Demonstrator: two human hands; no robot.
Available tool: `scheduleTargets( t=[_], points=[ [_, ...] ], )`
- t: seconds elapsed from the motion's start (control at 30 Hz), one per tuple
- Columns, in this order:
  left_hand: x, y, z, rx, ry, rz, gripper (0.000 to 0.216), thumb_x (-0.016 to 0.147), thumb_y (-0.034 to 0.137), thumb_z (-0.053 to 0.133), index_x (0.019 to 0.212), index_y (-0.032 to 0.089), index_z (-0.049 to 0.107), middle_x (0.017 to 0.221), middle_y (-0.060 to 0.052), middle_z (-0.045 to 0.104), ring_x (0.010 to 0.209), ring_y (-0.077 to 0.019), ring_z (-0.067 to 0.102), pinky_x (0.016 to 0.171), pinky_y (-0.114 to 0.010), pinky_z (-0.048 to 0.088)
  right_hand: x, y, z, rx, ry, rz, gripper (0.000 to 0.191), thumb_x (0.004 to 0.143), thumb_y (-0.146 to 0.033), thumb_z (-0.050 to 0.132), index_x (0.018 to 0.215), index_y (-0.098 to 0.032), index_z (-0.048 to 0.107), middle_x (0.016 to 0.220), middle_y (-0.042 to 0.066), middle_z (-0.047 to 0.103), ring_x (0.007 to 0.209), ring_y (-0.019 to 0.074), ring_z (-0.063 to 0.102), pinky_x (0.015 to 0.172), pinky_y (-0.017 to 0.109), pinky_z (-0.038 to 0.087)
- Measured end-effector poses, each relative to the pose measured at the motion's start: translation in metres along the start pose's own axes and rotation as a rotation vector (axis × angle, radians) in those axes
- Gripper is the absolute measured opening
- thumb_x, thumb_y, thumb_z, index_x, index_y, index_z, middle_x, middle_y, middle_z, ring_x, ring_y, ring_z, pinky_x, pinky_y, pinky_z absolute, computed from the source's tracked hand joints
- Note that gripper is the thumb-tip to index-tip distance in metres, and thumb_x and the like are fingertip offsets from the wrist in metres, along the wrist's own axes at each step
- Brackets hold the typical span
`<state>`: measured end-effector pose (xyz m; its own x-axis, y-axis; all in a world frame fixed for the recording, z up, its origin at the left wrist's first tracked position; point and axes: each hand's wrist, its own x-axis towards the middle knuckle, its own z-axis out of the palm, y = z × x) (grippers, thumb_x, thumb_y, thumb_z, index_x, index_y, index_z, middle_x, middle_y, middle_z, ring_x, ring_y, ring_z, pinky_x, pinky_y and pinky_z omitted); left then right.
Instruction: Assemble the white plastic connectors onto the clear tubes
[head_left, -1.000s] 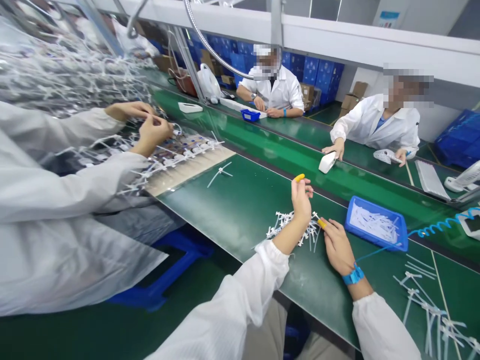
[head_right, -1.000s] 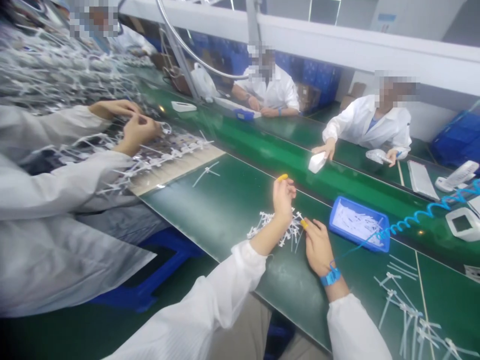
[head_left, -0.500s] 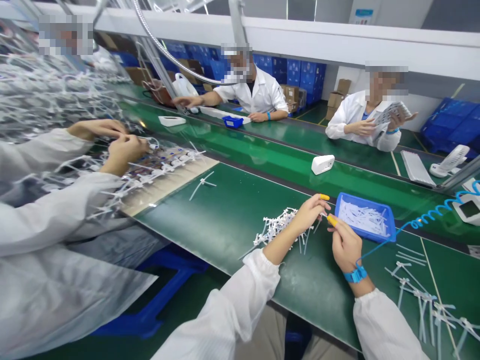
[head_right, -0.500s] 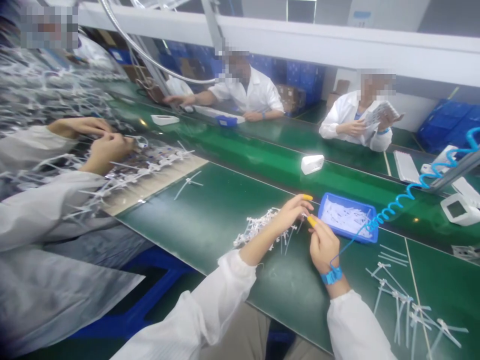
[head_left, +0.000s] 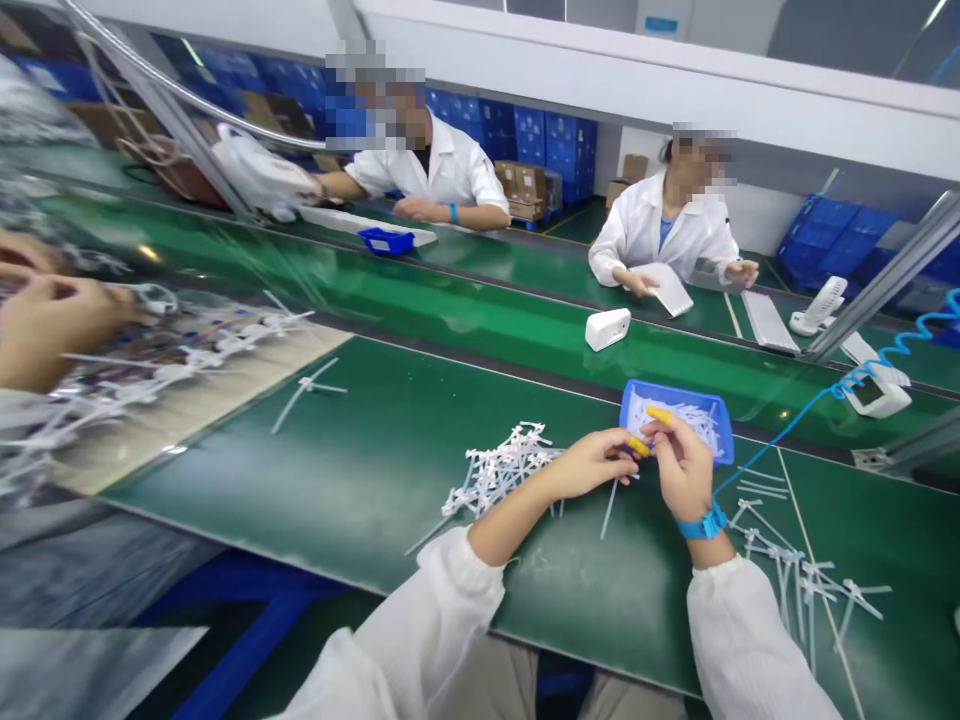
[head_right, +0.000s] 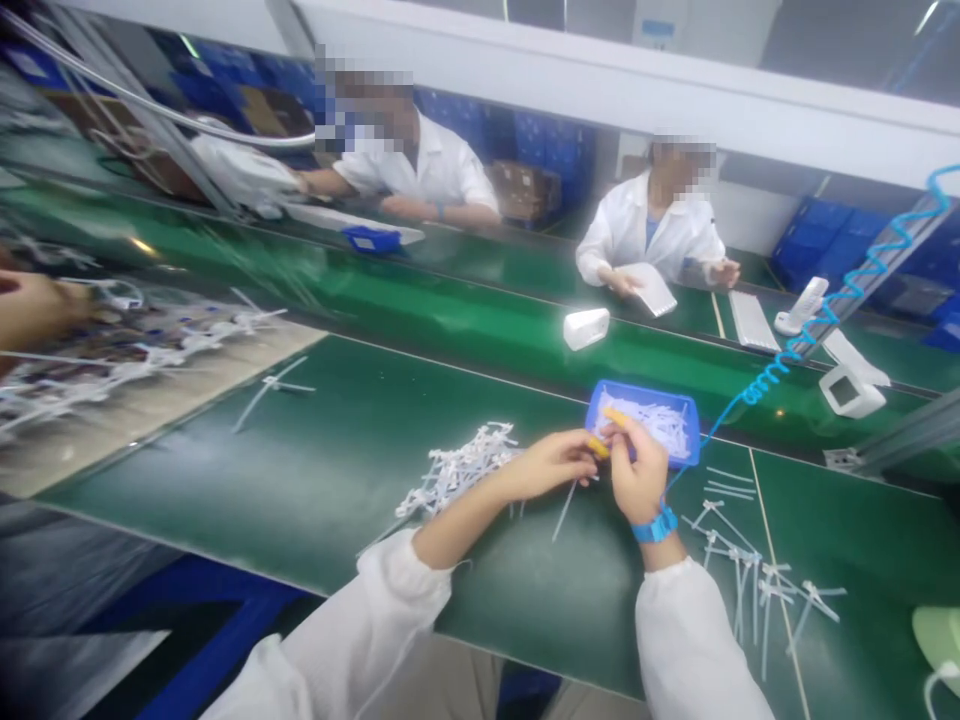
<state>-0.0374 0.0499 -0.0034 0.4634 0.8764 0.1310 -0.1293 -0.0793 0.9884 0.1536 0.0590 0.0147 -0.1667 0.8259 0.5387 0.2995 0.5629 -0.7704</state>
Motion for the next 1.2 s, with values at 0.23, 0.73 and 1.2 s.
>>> scheduleTargets(
  t=[0.23,0.73,1.2],
  points=[
    [-0.004,-0.005,0.021,0.332,-0.092,0.080,0.014,0.097,0.028,0.074,0.106,0.018,0.074,0.105,-0.007,0.076,0.096,-0.0210,0.073,0.090,-0.032,0.058,0.015,0.010,-0.021,-0.271,-0.028,-0.134,0.035,0.104,-0.020,0.046,0.116,-0.024,0.079,0.109,0.010,0.081,0.108,0.0294,0.074,0.100,0.045,0.057],
    [-0.006,-0.033,0.025,0.749,-0.253,0.282,0.054,0.078,-0.003,0.048,0.119,0.021,0.072,0.141,-0.011,0.067,0.141,-0.0277,0.058,0.127,-0.046,0.044,0.014,0.026,-0.012,-0.717,-0.455,-0.110,0.034,0.114,-0.035,0.049,0.128,-0.027,0.079,0.137,0.008,0.078,0.123,0.0318,0.069,0.110,0.048,0.053],
    [-0.020,-0.043,0.032,1.042,-0.151,0.350,0.034,0.102,0.014,0.058,0.131,0.025,0.071,0.134,-0.010,0.070,0.128,-0.0288,0.060,0.115,-0.045,0.051,0.013,0.005,0.003,-0.848,-0.511,-0.098,0.042,0.116,-0.034,0.042,0.141,-0.019,0.072,0.151,0.011,0.069,0.130,0.0336,0.064,0.117,0.051,0.045]
  ],
)
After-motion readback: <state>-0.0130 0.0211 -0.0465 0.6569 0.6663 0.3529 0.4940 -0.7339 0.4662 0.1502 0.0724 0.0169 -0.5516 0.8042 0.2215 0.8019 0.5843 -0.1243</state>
